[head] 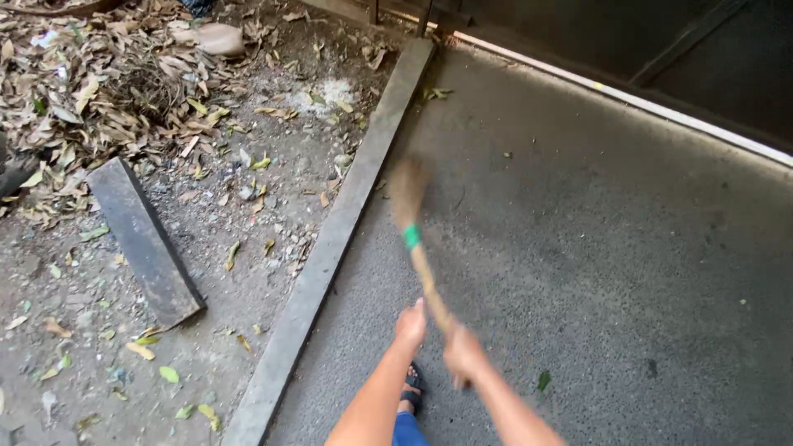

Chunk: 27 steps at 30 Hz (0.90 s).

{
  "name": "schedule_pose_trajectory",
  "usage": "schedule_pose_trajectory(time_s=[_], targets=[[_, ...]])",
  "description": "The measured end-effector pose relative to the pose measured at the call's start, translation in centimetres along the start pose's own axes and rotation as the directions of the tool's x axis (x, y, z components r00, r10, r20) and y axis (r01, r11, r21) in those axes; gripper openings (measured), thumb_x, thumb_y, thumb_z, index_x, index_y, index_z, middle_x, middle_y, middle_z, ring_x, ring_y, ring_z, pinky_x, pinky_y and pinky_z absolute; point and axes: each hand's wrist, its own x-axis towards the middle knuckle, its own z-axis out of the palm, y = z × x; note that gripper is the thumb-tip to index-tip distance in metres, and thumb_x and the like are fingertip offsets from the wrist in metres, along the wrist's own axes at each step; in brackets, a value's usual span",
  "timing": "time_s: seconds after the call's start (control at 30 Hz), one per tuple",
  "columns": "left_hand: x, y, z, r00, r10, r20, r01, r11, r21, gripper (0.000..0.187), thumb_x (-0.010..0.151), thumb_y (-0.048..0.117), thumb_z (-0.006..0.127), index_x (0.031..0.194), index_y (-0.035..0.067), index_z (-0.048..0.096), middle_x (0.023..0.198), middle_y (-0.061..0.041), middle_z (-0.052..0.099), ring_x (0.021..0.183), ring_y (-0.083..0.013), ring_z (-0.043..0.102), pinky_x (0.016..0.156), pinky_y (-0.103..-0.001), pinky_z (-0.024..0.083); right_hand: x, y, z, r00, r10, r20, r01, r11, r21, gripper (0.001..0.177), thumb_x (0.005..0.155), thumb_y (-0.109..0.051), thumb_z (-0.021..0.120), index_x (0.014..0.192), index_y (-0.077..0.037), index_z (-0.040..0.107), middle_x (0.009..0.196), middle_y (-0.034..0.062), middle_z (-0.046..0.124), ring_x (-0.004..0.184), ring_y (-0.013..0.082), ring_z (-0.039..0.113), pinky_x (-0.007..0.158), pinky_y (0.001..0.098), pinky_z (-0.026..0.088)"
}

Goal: Sweeping leaves and debris off a paved outdoor ground using a broom.

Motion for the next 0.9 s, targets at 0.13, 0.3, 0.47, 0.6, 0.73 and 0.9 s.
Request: schedule_pose_trajectory(time_s=[0.13,0.3,0.47,0.6,0.73,0.9], targets=[[-4.0,1.5,-2.5,0.972,-0.236,0.018,0.236,0.972,-0.005,0.078,0.093,0.070,0.046,0.105,0.000,0.076,0.106,-0.021,0.073,0.105,-0.0353,0.069,0.093,-0.049,0.052,-12.0,-4.8,-2.0,0.809,0.048,0.586,-0.533,0.479,0.697,0.079,0.091,-0.008,0.062,0.156,-0.042,0.034,0.062,0.0018,0.049,0.044,0.0127,0.046,0.037,0.0314,0.041],[-10.7,0.4,-6.0,0.947,-0.191,0.259,0.320,0.640,-0.699,0.072,0.095,0.070,0.039,0.106,0.005,0.068,0.085,-0.017,0.072,0.078,-0.0297,0.067,0.074,-0.044,0.054,-16.0,-1.4,-1.2,0.733,-0.102,0.673,-0.664,0.108,0.740,0.079,0.093,-0.013,0.062,0.157,-0.042,0.028,0.064,0.0006,0.048,0.042,0.0103,0.042,0.033,0.0272,0.035],[-12.7,0.2,-8.1,0.969,0.084,0.232,0.200,0.283,-0.938,0.072,0.097,0.066,0.033,0.099,0.002,0.064,0.066,-0.013,0.063,0.056,-0.0262,0.063,0.055,-0.040,0.054,-20.8,-7.4,-1.1,0.799,-0.476,0.367,-0.180,0.393,0.902,0.084,0.097,-0.013,0.071,0.170,-0.023,0.032,0.075,-0.0005,0.057,0.050,0.0102,0.053,0.043,0.0260,0.045],[-14.2,0.9,-9.8,0.976,0.049,0.214,0.172,0.433,-0.885,0.065,0.101,0.058,0.034,0.106,0.002,0.066,0.066,-0.014,0.061,0.053,-0.0262,0.062,0.052,-0.041,0.055,-22.1,-9.8,0.1,0.916,-0.391,-0.088,0.386,0.801,0.457,0.085,0.083,-0.010,0.074,0.158,-0.020,0.037,0.106,0.0051,0.077,0.085,0.0226,0.076,0.074,0.0373,0.060],[-18.6,-0.3,-9.5,0.948,-0.025,0.316,0.276,0.555,-0.785,0.063,0.100,0.061,0.035,0.105,0.004,0.062,0.073,-0.017,0.066,0.058,-0.0277,0.066,0.055,-0.042,0.057,-24.1,-9.2,3.9,0.963,-0.195,-0.186,0.227,0.959,0.171,0.081,0.086,-0.012,0.075,0.158,-0.027,0.040,0.085,0.0145,0.079,0.078,0.0118,0.073,0.065,0.0405,0.059],[-21.7,-10.7,-7.0,0.919,-0.036,0.392,0.295,0.723,-0.625,0.048,0.099,0.053,0.050,0.092,0.006,0.059,0.068,-0.014,0.061,0.053,-0.0275,0.063,0.050,-0.044,0.054,-32.4,-9.9,9.8,0.966,0.254,0.038,-0.243,0.851,0.466,0.088,0.087,-0.008,0.060,0.161,-0.038,0.024,0.071,0.0145,0.071,0.048,0.0241,0.064,0.045,0.0394,0.055]])
